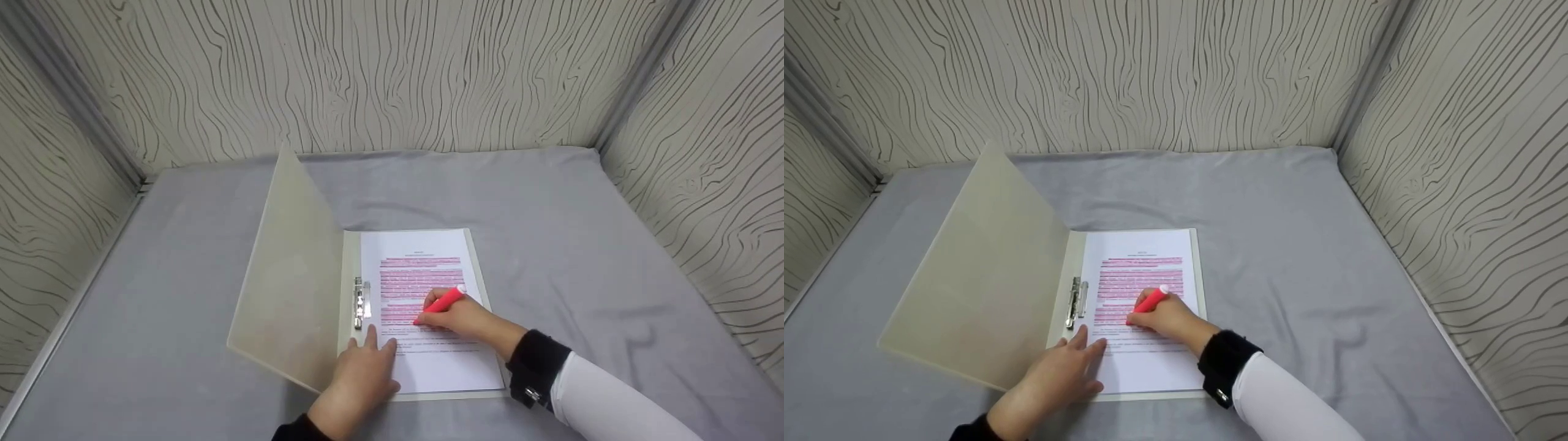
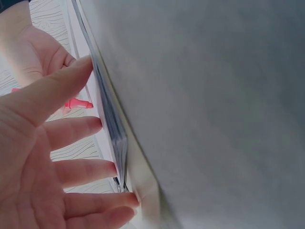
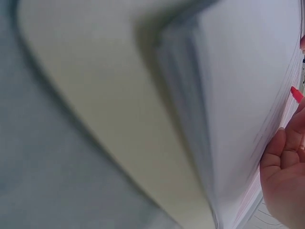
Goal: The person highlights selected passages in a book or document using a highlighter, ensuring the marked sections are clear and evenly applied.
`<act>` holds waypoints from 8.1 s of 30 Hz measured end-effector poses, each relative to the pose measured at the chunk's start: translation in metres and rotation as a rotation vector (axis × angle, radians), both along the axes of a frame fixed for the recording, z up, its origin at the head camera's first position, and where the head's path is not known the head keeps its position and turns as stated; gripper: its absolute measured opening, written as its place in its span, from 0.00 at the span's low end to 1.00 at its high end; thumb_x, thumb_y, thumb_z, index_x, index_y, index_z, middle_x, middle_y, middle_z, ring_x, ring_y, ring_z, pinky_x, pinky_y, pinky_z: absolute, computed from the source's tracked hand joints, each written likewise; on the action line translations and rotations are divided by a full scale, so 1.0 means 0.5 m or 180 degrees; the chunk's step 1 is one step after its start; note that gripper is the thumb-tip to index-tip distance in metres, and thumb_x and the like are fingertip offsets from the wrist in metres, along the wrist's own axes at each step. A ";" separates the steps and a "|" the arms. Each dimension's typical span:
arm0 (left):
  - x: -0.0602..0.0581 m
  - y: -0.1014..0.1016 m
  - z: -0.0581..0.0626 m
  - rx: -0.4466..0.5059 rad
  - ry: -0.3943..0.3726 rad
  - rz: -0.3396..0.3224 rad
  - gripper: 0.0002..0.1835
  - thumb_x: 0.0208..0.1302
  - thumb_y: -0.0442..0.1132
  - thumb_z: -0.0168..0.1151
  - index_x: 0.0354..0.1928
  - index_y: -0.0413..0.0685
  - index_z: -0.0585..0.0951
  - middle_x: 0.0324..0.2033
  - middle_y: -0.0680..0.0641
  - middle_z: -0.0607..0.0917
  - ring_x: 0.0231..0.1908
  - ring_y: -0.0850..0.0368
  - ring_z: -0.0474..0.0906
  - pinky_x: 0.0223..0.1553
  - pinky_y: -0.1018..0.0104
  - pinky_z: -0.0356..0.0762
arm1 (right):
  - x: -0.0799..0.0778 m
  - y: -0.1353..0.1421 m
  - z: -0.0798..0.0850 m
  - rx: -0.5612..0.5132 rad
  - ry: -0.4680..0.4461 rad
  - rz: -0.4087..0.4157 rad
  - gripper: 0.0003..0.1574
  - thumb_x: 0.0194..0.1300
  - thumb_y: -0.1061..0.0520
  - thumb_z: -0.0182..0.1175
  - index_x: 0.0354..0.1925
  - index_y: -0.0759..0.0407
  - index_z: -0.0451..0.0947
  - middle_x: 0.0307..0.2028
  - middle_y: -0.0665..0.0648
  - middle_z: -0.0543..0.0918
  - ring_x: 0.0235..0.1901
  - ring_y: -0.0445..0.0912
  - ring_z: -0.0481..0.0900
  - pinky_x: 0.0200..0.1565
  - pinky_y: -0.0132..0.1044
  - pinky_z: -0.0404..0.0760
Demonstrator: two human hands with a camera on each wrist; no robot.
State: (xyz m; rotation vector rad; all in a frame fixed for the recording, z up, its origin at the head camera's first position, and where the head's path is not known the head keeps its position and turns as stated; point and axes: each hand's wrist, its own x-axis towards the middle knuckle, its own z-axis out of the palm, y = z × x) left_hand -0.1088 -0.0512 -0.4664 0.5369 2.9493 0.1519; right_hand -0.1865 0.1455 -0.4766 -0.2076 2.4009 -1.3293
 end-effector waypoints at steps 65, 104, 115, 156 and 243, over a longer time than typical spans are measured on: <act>-0.001 0.001 0.002 -0.0016 -0.0115 -0.0032 0.34 0.46 0.53 0.70 0.56 0.47 0.77 0.57 0.31 0.72 0.47 0.28 0.74 0.41 0.44 0.77 | 0.010 0.031 0.001 0.0089 -0.0101 -0.0192 0.17 0.53 0.46 0.68 0.32 0.54 0.73 0.21 0.51 0.74 0.22 0.43 0.68 0.24 0.31 0.66; 0.002 -0.003 0.005 0.0119 -0.0116 -0.0028 0.33 0.45 0.51 0.71 0.55 0.45 0.77 0.56 0.29 0.72 0.46 0.27 0.74 0.39 0.43 0.77 | 0.014 0.046 0.000 0.0025 -0.0110 -0.0236 0.18 0.53 0.46 0.68 0.32 0.55 0.73 0.22 0.52 0.75 0.23 0.44 0.70 0.24 0.31 0.66; 0.001 -0.002 0.002 0.0120 -0.0034 -0.0040 0.33 0.44 0.51 0.72 0.54 0.45 0.78 0.55 0.29 0.73 0.46 0.27 0.75 0.39 0.43 0.77 | 0.016 0.049 0.004 0.0055 -0.0130 -0.0263 0.18 0.53 0.47 0.68 0.33 0.55 0.73 0.21 0.53 0.76 0.21 0.44 0.70 0.24 0.30 0.66; 0.004 -0.004 -0.003 0.0122 0.0104 -0.0097 0.34 0.43 0.52 0.72 0.54 0.45 0.78 0.54 0.29 0.74 0.44 0.27 0.76 0.36 0.44 0.78 | 0.022 0.068 0.002 -0.0031 -0.0135 -0.0325 0.14 0.56 0.50 0.66 0.33 0.56 0.73 0.23 0.55 0.77 0.23 0.46 0.73 0.27 0.32 0.70; 0.006 -0.002 0.004 0.0036 0.0076 -0.0113 0.35 0.43 0.53 0.72 0.55 0.45 0.78 0.55 0.29 0.73 0.45 0.29 0.76 0.37 0.44 0.78 | 0.026 0.116 -0.009 0.0020 0.0035 -0.0343 0.17 0.54 0.49 0.68 0.32 0.58 0.73 0.19 0.51 0.74 0.20 0.43 0.70 0.22 0.29 0.65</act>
